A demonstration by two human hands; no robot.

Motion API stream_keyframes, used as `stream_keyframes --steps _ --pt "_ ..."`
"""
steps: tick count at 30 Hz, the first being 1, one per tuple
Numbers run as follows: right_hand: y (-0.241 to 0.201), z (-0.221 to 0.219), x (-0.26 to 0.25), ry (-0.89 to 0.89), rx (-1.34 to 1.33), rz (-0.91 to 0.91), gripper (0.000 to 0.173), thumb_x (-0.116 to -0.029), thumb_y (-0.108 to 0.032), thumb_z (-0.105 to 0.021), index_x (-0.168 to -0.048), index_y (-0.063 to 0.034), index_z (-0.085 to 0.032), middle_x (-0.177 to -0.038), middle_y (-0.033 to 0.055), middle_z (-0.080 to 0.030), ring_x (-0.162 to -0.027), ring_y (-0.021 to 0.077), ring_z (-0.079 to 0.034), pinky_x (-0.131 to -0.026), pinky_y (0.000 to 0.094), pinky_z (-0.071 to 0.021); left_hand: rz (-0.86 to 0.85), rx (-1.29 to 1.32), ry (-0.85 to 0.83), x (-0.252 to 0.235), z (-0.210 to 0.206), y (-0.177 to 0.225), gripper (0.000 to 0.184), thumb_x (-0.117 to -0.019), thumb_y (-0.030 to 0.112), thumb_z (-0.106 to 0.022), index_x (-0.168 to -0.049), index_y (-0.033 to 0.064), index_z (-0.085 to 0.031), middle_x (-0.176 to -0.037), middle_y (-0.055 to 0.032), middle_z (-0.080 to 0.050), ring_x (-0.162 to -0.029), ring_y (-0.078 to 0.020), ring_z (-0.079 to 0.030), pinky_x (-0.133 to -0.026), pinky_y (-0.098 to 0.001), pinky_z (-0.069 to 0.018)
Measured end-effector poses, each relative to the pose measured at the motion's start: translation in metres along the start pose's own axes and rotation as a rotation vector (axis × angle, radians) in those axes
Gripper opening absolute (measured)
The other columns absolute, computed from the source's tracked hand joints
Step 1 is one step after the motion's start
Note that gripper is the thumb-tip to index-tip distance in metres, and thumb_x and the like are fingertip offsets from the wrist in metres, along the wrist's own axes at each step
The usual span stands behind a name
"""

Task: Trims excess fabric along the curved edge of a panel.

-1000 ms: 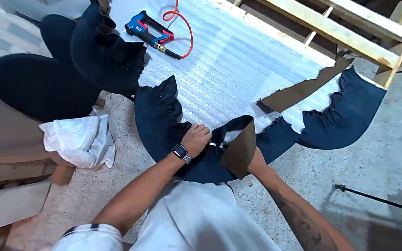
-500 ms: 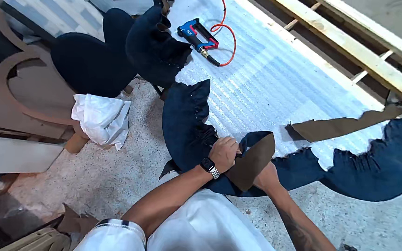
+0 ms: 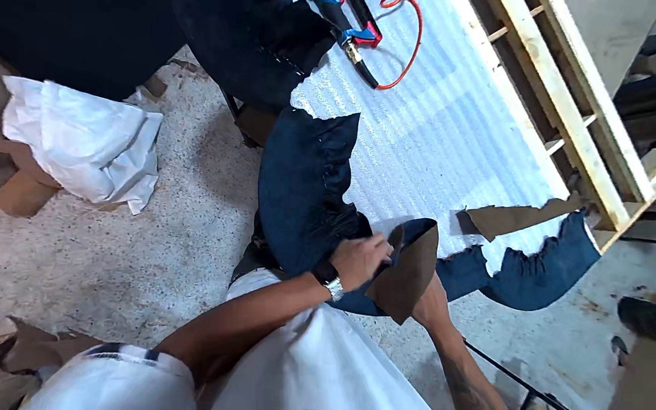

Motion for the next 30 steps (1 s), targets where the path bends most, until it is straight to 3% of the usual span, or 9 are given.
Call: stream_keyframes --steps 4,6,11,15,19,23,26,28,30 --pt "0.004 0.006 0.001 -0.054 -0.046 -0.028 0.055 -0.0762 -0.032 -0.08 -0.122 -0.0039 -0.068 -0.127 0.0242 -0.064 -0.121 0.0414 -0.061 -0.099 0.0611 -0.0502 -0.13 -0.295 -0.16 -0.036 0.056 -0.039 0.052 -0.0835 0.007 -0.08 -0.132 0.0223 -0.069 -0.147 -0.0034 -0.057 -0.133 -0.0341 -0.052 -0.107 -0.0585 -0.0445" --pt "0.008 0.006 -0.008 -0.079 0.003 0.016 0.049 -0.0797 -0.028 -0.078 -0.122 -0.0054 -0.068 -0.128 0.0225 -0.064 -0.121 0.0401 -0.06 -0.098 0.0614 -0.0486 -0.243 -0.438 -0.266 -0.059 0.059 -0.047 0.051 -0.0813 0.017 -0.086 -0.129 0.0211 -0.069 -0.138 -0.0041 -0.062 -0.131 -0.035 -0.051 -0.106 -0.0617 -0.0393" --pt "0.011 0.003 -0.018 -0.043 0.057 0.085 0.041 -0.0808 -0.026 -0.076 -0.118 -0.0094 -0.07 -0.123 0.0168 -0.067 -0.117 0.0357 -0.062 -0.095 0.0573 -0.0504 -0.434 -0.636 -0.45 -0.088 0.035 -0.038 0.013 -0.0952 0.008 -0.063 -0.1 0.0084 -0.075 -0.106 -0.0077 -0.073 -0.11 -0.0277 -0.065 -0.107 -0.0548 -0.0403" --pt "0.002 -0.006 -0.016 -0.002 -0.017 0.034 0.044 -0.0809 -0.025 -0.078 -0.12 -0.0058 -0.068 -0.125 0.0209 -0.064 -0.118 0.0381 -0.061 -0.096 0.0577 -0.0498 -0.33 -0.578 -0.399 -0.078 0.025 -0.039 0.015 -0.0943 0.016 -0.067 -0.095 0.003 -0.074 -0.103 -0.012 -0.071 -0.11 -0.0301 -0.064 -0.106 -0.0498 -0.044" --pt "-0.018 0.002 -0.022 0.049 -0.189 -0.044 0.028 -0.092 -0.015 -0.07 -0.115 -0.0008 -0.069 -0.114 0.0217 -0.069 -0.109 0.0379 -0.067 -0.093 0.0565 -0.0538 -0.272 -0.437 -0.111 -0.056 0.014 -0.045 0.013 -0.0965 0.012 -0.066 -0.09 0.0041 -0.073 -0.097 -0.0096 -0.071 -0.107 -0.0272 -0.065 -0.107 -0.0459 -0.0446" --pt "-0.015 0.011 -0.033 -0.008 -0.155 -0.057 0.018 -0.0922 -0.009 -0.07 -0.108 -0.0016 -0.07 -0.104 0.0206 -0.07 -0.098 0.0371 -0.07 -0.082 0.0562 -0.0573 -0.207 -0.414 0.111 -0.036 0.028 -0.044 0.015 -0.1005 0.012 -0.059 -0.105 0.0129 -0.073 -0.118 -0.0028 -0.071 -0.122 -0.0207 -0.062 -0.113 -0.0475 -0.0427" --pt "-0.014 0.015 -0.044 0.069 -0.134 0.11 0.029 -0.0885 -0.017 -0.074 -0.112 -0.0001 -0.071 -0.114 0.0231 -0.069 -0.112 0.04 -0.066 -0.097 0.0579 -0.0518 0.028 -0.546 -0.011 -0.03 0.051 -0.043 0.044 -0.0939 0.025 -0.075 -0.136 0.0181 -0.062 -0.137 -0.0042 -0.064 -0.136 -0.0267 -0.052 -0.114 -0.0616 -0.0335" --pt "-0.023 0.023 -0.058 0.072 -0.066 0.208 0.045 -0.0901 -0.038 -0.071 -0.116 -0.0005 -0.07 -0.119 0.024 -0.069 -0.12 0.0413 -0.063 -0.102 0.0582 -0.0492 0.089 -0.636 -0.13 -0.031 0.062 -0.049 0.035 -0.0926 0.028 -0.076 -0.125 0.0155 -0.069 -0.123 -0.006 -0.068 -0.125 -0.0281 -0.058 -0.113 -0.0648 -0.0307" --pt "-0.022 0.023 -0.075 -0.007 -0.031 0.247 0.036 -0.093 -0.03 -0.07 -0.114 0.0002 -0.07 -0.116 0.0232 -0.07 -0.115 0.0401 -0.065 -0.097 0.0572 -0.0523 0.112 -0.677 -0.19 -0.033 0.072 -0.052 0.027 -0.0942 0.028 -0.074 -0.116 0.0134 -0.073 -0.114 -0.0076 -0.07 -0.114 -0.0272 -0.063 -0.109 -0.0601 -0.0351"
Point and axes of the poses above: each hand's wrist, its own x-axis away from the middle knuckle, its own z-axis out of the back of the hand, y = z × x, the point moved 2 cm from there along -x, towards the middle knuckle
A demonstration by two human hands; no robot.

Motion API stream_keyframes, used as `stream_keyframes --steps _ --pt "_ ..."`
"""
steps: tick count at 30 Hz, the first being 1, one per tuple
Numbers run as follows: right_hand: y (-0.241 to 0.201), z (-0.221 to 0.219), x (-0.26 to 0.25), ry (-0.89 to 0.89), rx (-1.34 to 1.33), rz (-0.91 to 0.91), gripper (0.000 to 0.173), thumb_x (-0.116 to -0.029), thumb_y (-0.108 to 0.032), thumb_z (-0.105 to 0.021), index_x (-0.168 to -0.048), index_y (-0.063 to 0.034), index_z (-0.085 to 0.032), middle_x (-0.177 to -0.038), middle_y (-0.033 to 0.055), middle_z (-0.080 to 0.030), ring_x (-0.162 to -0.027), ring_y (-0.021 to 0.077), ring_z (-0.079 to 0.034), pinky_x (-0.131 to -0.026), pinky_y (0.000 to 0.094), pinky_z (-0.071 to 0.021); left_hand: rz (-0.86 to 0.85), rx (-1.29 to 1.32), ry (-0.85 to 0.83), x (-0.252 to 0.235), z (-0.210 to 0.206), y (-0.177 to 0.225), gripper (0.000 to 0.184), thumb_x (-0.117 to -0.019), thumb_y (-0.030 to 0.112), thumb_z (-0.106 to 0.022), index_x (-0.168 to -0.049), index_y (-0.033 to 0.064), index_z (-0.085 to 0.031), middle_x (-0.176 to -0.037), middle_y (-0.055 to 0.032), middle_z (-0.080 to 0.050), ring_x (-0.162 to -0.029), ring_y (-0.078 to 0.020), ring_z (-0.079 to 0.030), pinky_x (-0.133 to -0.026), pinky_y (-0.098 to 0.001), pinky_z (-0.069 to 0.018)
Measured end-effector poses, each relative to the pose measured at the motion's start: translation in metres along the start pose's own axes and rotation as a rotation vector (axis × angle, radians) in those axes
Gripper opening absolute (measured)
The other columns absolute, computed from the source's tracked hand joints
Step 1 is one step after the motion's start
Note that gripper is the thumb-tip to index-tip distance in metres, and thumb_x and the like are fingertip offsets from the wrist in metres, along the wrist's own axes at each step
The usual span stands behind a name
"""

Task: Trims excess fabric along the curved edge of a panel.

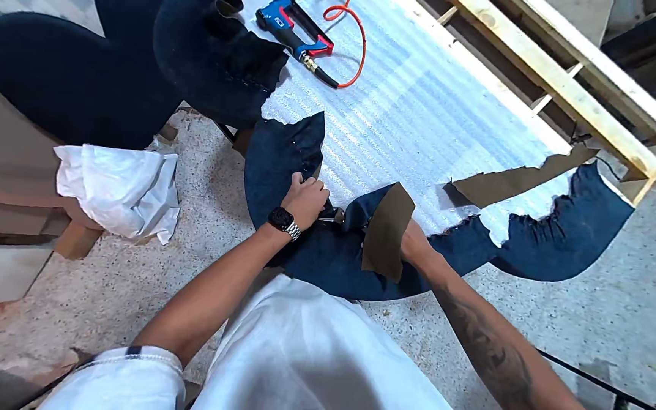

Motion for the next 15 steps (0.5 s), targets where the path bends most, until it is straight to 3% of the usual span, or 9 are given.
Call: stream_keyframes --steps 3,4,5,7,9,11,13,15 --pt "0.015 0.005 -0.01 -0.129 -0.025 -0.074 0.024 -0.0923 -0.018 -0.071 -0.11 -0.0015 -0.069 -0.107 0.0212 -0.07 -0.102 0.0383 -0.069 -0.084 0.058 -0.0561 0.069 0.056 -0.089 -0.004 0.012 -0.006 0.056 -0.0889 0.029 -0.081 -0.135 0.0066 -0.059 -0.129 -0.015 -0.062 -0.112 -0.0313 -0.065 -0.105 -0.0546 -0.0458" --pt "0.019 0.007 -0.01 -0.143 -0.032 -0.094 0.025 -0.0922 -0.019 -0.071 -0.11 -0.002 -0.069 -0.108 0.0209 -0.07 -0.102 0.0379 -0.069 -0.084 0.0583 -0.0561 0.065 0.076 -0.12 -0.005 0.012 -0.009 0.056 -0.0878 0.031 -0.082 -0.132 0.0044 -0.061 -0.131 -0.0158 -0.061 -0.112 -0.0324 -0.065 -0.103 -0.0543 -0.0484" --pt "0.019 0.009 -0.011 -0.145 -0.027 -0.097 0.026 -0.0918 -0.02 -0.072 -0.111 -0.0022 -0.069 -0.109 0.0205 -0.07 -0.103 0.0373 -0.069 -0.085 0.0579 -0.056 0.021 0.081 -0.144 -0.006 0.009 -0.012 0.045 -0.0899 0.033 -0.08 -0.121 0.0029 -0.068 -0.126 -0.0151 -0.063 -0.111 -0.0318 -0.065 -0.102 -0.0541 -0.0488" --pt "0.009 0.012 -0.016 -0.119 -0.004 -0.059 0.036 -0.089 -0.027 -0.074 -0.115 -0.0029 -0.07 -0.115 0.02 -0.07 -0.113 0.0362 -0.066 -0.094 0.0566 -0.0537 -0.133 0.001 -0.134 -0.004 0.007 -0.016 0.029 -0.0975 0.037 -0.07 -0.101 0.0089 -0.077 -0.114 -0.0074 -0.071 -0.11 -0.0259 -0.065 -0.101 -0.0509 -0.0461" --pt "-0.007 0.009 -0.026 -0.127 0.036 -0.024 0.049 -0.0898 -0.041 -0.07 -0.123 -0.005 -0.068 -0.127 0.0195 -0.067 -0.126 0.0354 -0.06 -0.105 0.056 -0.0488 -0.298 -0.039 -0.041 -0.003 0.009 -0.019 0.027 -0.1015 0.036 -0.063 -0.094 0.0149 -0.077 -0.106 0.0003 -0.073 -0.109 -0.0213 -0.063 -0.102 -0.0491 -0.0406" --pt "-0.021 0.006 -0.031 -0.164 0.0 -0.087 0.046 -0.0912 -0.038 -0.07 -0.122 -0.0041 -0.068 -0.123 0.0197 -0.068 -0.12 0.0355 -0.064 -0.099 0.0574 -0.0524 -0.413 0.002 0.042 -0.004 0.009 -0.023 0.025 -0.1019 0.033 -0.062 -0.09 0.0171 -0.078 -0.103 0.0035 -0.072 -0.111 -0.0192 -0.062 -0.105 -0.0497 -0.0373" --pt "-0.025 0.004 -0.021 -0.206 -0.11 -0.229 0.034 -0.0945 -0.025 -0.071 -0.12 -0.0036 -0.068 -0.113 0.0203 -0.071 -0.106 0.0374 -0.07 -0.088 0.0611 -0.0561 -0.464 0.088 0.08 -0.008 0.008 -0.032 0.022 -0.101 0.03 -0.063 -0.09 0.0203 -0.079 -0.105 0.0072 -0.073 -0.113 -0.0158 -0.062 -0.107 -0.0502 -0.0356" --pt "-0.034 -0.001 -0.004 -0.238 -0.15 -0.34 0.035 -0.0924 -0.026 -0.071 -0.12 -0.0042 -0.067 -0.11 0.0186 -0.072 -0.101 0.0362 -0.071 -0.087 0.0598 -0.0569 -0.492 0.208 0.084 -0.017 0.006 -0.039 0.019 -0.0997 0.029 -0.065 -0.091 0.0218 -0.08 -0.108 0.0092 -0.074 -0.114 -0.0132 -0.062 -0.109 -0.0508 -0.0341"
Point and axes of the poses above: each hand's wrist, its own x-axis away from the middle knuckle, its own z-axis out of the back of the hand, y = z × x, the point moved 2 cm from there along -x, towards the middle knuckle
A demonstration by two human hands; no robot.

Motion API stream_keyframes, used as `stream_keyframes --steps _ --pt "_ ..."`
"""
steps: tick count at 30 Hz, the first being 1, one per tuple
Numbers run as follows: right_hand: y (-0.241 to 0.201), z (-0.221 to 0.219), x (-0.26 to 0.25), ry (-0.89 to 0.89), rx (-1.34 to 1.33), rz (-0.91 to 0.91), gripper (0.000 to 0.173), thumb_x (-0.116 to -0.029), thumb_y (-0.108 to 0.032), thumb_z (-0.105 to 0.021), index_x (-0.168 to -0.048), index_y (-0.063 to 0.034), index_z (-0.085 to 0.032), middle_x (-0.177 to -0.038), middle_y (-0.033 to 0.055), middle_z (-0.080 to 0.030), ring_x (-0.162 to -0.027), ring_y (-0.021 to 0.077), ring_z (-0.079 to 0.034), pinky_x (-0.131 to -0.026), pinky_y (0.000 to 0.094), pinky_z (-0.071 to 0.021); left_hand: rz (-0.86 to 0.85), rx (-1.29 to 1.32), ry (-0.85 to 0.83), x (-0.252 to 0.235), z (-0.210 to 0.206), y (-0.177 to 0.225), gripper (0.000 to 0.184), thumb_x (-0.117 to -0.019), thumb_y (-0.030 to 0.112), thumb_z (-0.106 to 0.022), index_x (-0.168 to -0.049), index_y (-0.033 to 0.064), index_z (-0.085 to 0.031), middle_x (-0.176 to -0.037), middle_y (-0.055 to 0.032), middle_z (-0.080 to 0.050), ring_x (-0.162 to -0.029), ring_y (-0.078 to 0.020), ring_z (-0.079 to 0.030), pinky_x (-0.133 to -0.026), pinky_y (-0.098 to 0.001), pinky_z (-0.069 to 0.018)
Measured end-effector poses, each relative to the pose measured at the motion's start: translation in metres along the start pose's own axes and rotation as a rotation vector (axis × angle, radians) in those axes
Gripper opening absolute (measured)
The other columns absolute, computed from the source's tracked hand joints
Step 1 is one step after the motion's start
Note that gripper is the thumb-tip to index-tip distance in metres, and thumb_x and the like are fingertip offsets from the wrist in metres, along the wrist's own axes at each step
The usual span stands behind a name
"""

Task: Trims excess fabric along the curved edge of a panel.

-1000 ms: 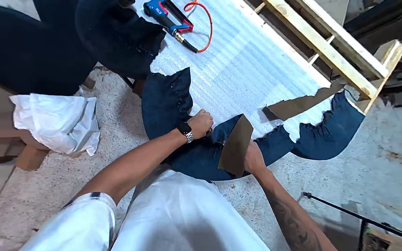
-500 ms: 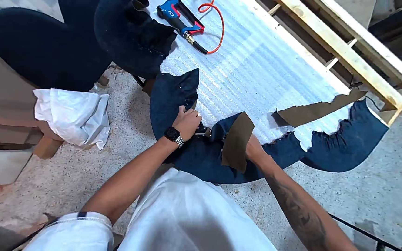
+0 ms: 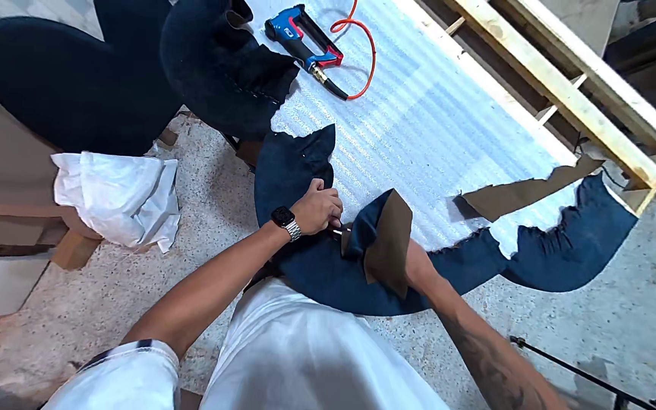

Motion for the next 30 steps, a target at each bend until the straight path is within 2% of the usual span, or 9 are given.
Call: stream_keyframes --steps 4,6,9,12,15,18,21,25,30 --pt "-0.031 -0.026 0.017 0.213 -0.01 0.058 0.033 -0.0829 -0.026 -0.078 -0.105 -0.0027 -0.071 -0.103 0.0191 -0.071 -0.098 0.0361 -0.07 -0.082 0.0566 -0.0565 -0.097 0.14 -0.092 -0.019 0.0 -0.013 0.016 -0.0979 0.025 -0.068 -0.091 0.0196 -0.081 -0.107 0.0064 -0.075 -0.112 -0.0138 -0.064 -0.112 -0.0508 -0.035" --pt "-0.048 -0.035 0.017 0.218 0.024 0.003 0.032 -0.0841 -0.022 -0.078 -0.107 -0.0012 -0.072 -0.108 0.0213 -0.071 -0.103 0.0379 -0.069 -0.086 0.0561 -0.0563 -0.138 0.087 -0.184 -0.029 0.0 -0.01 0.013 -0.0967 0.026 -0.07 -0.091 0.0188 -0.08 -0.106 0.0046 -0.074 -0.111 -0.0152 -0.064 -0.114 -0.049 -0.0358" --pt "-0.066 -0.048 0.03 0.165 -0.107 -0.252 0.039 -0.0904 -0.019 -0.07 -0.123 0.002 -0.066 -0.119 0.0241 -0.068 -0.113 0.0387 -0.067 -0.095 0.0563 -0.0542 -0.187 -0.036 -0.209 -0.033 -0.003 0.003 0.014 -0.0949 0.028 -0.073 -0.09 0.0161 -0.079 -0.104 0.0014 -0.074 -0.109 -0.0178 -0.066 -0.112 -0.0465 -0.0421" --pt "-0.089 -0.071 0.043 0.319 -0.142 -0.359 0.046 -0.0853 -0.03 -0.072 -0.117 0.0039 -0.068 -0.112 0.0239 -0.071 -0.106 0.0385 -0.07 -0.089 0.0567 -0.0567 -0.19 -0.024 -0.149 -0.021 -0.02 0.016 0.02 -0.0986 0.025 -0.068 -0.089 0.0104 -0.077 -0.104 -0.002 -0.073 -0.11 -0.02 -0.066 -0.111 -0.0426 -0.0448" --pt "-0.111 -0.081 0.035 0.454 -0.163 -0.345 0.052 -0.085 -0.028 -0.071 -0.119 0.0106 -0.066 -0.118 0.0293 -0.068 -0.116 0.0432 -0.065 -0.101 0.0563 -0.0511 -0.151 0.088 -0.067 -0.008 -0.027 0.016 0.02 -0.1005 0.019 -0.064 -0.09 0.0058 -0.075 -0.103 -0.0054 -0.072 -0.11 -0.0221 -0.065 -0.11 -0.0387 -0.0461" --pt "-0.115 -0.081 0.041 0.39 -0.308 -0.46 0.042 -0.0932 -0.02 -0.066 -0.123 0.0093 -0.064 -0.119 0.0275 -0.068 -0.118 0.0388 -0.065 -0.104 0.0526 -0.0506 -0.103 0.166 -0.014 -0.004 -0.022 0.006 0.019 -0.1002 0.02 -0.065 -0.091 0.0055 -0.075 -0.105 -0.005 -0.072 -0.112 -0.0202 -0.064 -0.111 -0.0361 -0.045" --pt "-0.116 -0.086 0.05 0.408 -0.381 -0.491 0.04 -0.0911 -0.025 -0.067 -0.118 0.0046 -0.066 -0.109 0.0216 -0.072 -0.106 0.0342 -0.07 -0.095 0.0532 -0.0553 -0.078 0.182 0.069 -0.002 -0.015 0.004 0.019 -0.0994 0.024 -0.067 -0.093 0.0076 -0.075 -0.104 -0.0028 -0.072 -0.109 -0.0183 -0.065 -0.109 -0.0352 -0.0466" --pt "-0.145 -0.083 0.026 0.49 -0.245 -0.379 0.045 -0.0835 -0.027 -0.073 -0.108 0.0103 -0.07 -0.106 0.0284 -0.071 -0.102 0.0428 -0.071 -0.087 0.0589 -0.0561 -0.078 0.154 0.074 0.003 -0.027 0.019 0.017 -0.0989 0.021 -0.067 -0.091 0.0071 -0.075 -0.101 -0.0041 -0.071 -0.106 -0.0204 -0.065 -0.104 -0.0376 -0.0501" --pt "-0.172 -0.059 0.015 0.327 -0.41 -0.572 0.045 -0.0956 -0.027 -0.063 -0.121 0.0104 -0.066 -0.116 0.0258 -0.071 -0.114 0.0376 -0.067 -0.104 0.0508 -0.0494 0.103 0.307 -0.015 0.0 -0.03 0.031 0.011 -0.0897 0.014 -0.071 -0.095 0.0047 -0.072 -0.103 -0.0088 -0.071 -0.109 -0.0248 -0.065 -0.102 -0.0431 -0.0517"
Point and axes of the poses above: each hand's wrist, its own x-axis away from the middle knuckle, its own z-axis out of the back of the hand, y = z × x, the point moved 2 cm from there along -x, towards the middle knuckle
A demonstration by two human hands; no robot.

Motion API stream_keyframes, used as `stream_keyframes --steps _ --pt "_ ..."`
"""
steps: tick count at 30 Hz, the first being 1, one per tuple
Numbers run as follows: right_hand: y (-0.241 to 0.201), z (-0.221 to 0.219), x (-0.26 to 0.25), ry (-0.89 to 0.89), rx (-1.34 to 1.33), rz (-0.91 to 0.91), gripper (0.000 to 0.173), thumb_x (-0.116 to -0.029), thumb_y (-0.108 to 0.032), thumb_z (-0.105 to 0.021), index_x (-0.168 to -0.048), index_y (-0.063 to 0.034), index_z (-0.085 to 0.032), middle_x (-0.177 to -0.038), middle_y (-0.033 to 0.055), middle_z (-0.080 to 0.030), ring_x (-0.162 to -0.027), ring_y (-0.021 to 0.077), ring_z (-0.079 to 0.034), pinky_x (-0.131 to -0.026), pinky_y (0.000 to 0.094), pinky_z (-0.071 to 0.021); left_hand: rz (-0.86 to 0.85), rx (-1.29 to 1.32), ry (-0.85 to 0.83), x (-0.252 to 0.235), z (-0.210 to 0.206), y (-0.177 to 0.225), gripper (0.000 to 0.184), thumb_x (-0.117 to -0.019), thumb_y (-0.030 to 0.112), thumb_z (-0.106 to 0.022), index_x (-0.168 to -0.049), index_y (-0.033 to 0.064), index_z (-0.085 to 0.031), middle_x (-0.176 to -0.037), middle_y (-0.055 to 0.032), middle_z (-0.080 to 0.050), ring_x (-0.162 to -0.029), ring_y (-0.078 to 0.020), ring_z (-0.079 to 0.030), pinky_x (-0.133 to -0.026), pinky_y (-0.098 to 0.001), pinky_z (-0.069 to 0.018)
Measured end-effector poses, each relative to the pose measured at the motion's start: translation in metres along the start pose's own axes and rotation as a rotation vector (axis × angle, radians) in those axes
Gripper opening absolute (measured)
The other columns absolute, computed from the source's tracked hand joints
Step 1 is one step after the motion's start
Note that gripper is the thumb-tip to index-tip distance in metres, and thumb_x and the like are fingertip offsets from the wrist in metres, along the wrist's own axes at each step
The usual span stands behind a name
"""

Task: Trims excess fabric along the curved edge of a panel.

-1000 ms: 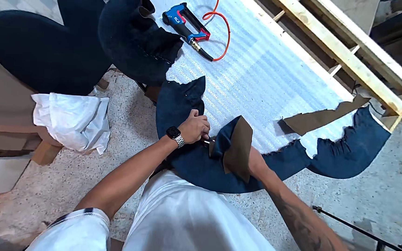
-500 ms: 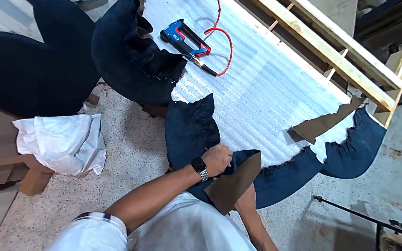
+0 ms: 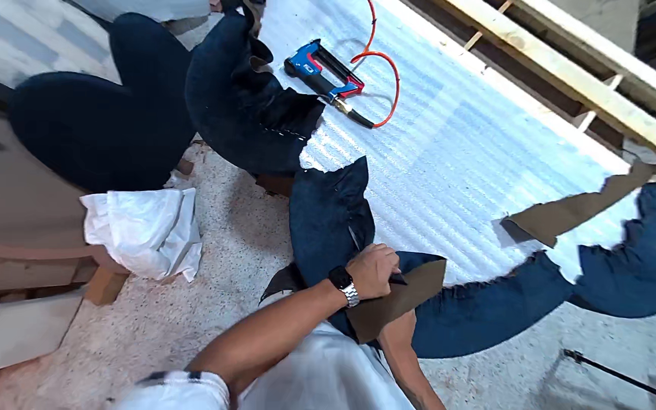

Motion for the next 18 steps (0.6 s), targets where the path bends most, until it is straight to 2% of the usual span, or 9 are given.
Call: stream_keyframes --steps 3,4,6,7,9,11,14,16,18 --pt "0.004 -0.024 -0.003 0.235 0.082 0.148 0.047 -0.0821 -0.034 -0.072 -0.102 0.0081 -0.07 -0.098 0.0282 -0.072 -0.094 0.0453 -0.071 -0.078 0.0626 -0.0551 0.06 0.027 -0.092 -0.008 0.002 0.004 0.011 -0.0874 0.014 -0.072 -0.095 0.0056 -0.071 -0.101 -0.0082 -0.071 -0.103 -0.0238 -0.068 -0.094 -0.0451 -0.056" --pt "0.002 -0.028 -0.006 0.267 0.088 0.167 0.049 -0.0804 -0.036 -0.073 -0.1 0.0079 -0.07 -0.097 0.0284 -0.072 -0.093 0.0458 -0.071 -0.075 0.0633 -0.0549 0.076 0.044 -0.136 -0.01 0.008 0.006 0.011 -0.0882 0.014 -0.071 -0.095 0.0061 -0.071 -0.1 -0.0083 -0.072 -0.099 -0.0245 -0.069 -0.088 -0.0484 -0.0578" --pt "-0.011 -0.013 -0.009 0.141 0.03 0.077 0.043 -0.0858 -0.028 -0.072 -0.108 0.0094 -0.07 -0.106 0.0278 -0.072 -0.104 0.0423 -0.07 -0.09 0.0585 -0.0538 0.081 0.12 -0.206 -0.015 0.021 0.006 0.01 -0.0906 0.015 -0.067 -0.095 0.0084 -0.072 -0.093 -0.008 -0.073 -0.092 -0.0255 -0.071 -0.079 -0.0531 -0.0571" --pt "-0.031 0.011 -0.012 -0.012 -0.04 -0.045 0.04 -0.092 -0.022 -0.069 -0.117 0.009 -0.068 -0.115 0.0245 -0.071 -0.114 0.0352 -0.067 -0.103 0.049 -0.0495 0.058 0.174 -0.226 -0.018 0.03 0.005 0.011 -0.0929 0.016 -0.064 -0.093 0.0093 -0.072 -0.087 -0.0076 -0.072 -0.087 -0.0254 -0.07 -0.077 -0.0537 -0.0563" --pt "-0.078 0.059 -0.018 -0.167 -0.229 -0.247 0.036 -0.0962 -0.01 -0.066 -0.124 0.0122 -0.064 -0.126 0.0245 -0.068 -0.123 0.0283 -0.062 -0.111 0.0373 -0.0423 0.011 0.294 -0.27 -0.024 0.047 0.003 0.027 -0.1041 0.026 -0.052 -0.097 0.0113 -0.074 -0.084 -0.0047 -0.072 -0.084 -0.0212 -0.071 -0.079 -0.0505 -0.0568" --pt "-0.096 0.066 -0.016 -0.085 -0.381 -0.302 0.038 -0.0932 -0.007 -0.068 -0.125 0.0136 -0.063 -0.124 0.0235 -0.068 -0.12 0.0224 -0.063 -0.109 0.0312 -0.0429 -0.026 0.4 -0.321 -0.026 0.057 0.001 0.039 -0.1091 0.035 -0.046 -0.1 0.0106 -0.075 -0.085 -0.0032 -0.073 -0.083 -0.0177 -0.071 -0.08 -0.0471 -0.0571" --pt "-0.086 0.039 -0.023 0.077 -0.484 -0.228 0.036 -0.0863 -0.009 -0.073 -0.115 0.0113 -0.065 -0.105 0.0146 -0.071 -0.1 0.0097 -0.065 -0.096 0.0229 -0.0494 -0.08 0.48 -0.404 -0.026 0.067 -0.006 0.043 -0.1078 0.043 -0.048 -0.101 0.0101 -0.075 -0.082 -0.0046 -0.072 -0.081 -0.0178 -0.069 -0.077 -0.046 -0.0569" --pt "-0.092 0.04 -0.031 0.09 -0.619 -0.258 0.025 -0.0908 0.0 -0.065 -0.112 0.0124 -0.064 -0.098 0.0121 -0.069 -0.094 0.0049 -0.063 -0.092 0.0182 -0.0495 -0.112 0.558 -0.411 -0.025 0.078 -0.009 0.043 -0.107 0.044 -0.051 -0.1 0.0087 -0.075 -0.078 -0.0055 -0.07 -0.076 -0.0181 -0.068 -0.073 -0.0448 -0.0565" --pt "-0.125 0.058 -0.034 0.144 -0.932 -0.399 0.019 -0.0955 0.01 -0.055 -0.114 0.0124 -0.057 -0.096 0.0088 -0.063 -0.09 0.0003 -0.058 -0.088 0.0141 -0.0482 -0.144 0.623 -0.421 -0.025 0.087 -0.009 0.043 -0.1069 0.044 -0.052 -0.099 0.0085 -0.074 -0.078 -0.0046 -0.069 -0.074 -0.0166 -0.067 -0.071 -0.042 -0.0556"
Point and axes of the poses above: each hand's wrist, its own x-axis away from the middle knuckle, its own z-axis out of the back of the hand, y = z × x, the point moved 2 cm from there along -x, towards the middle knuckle
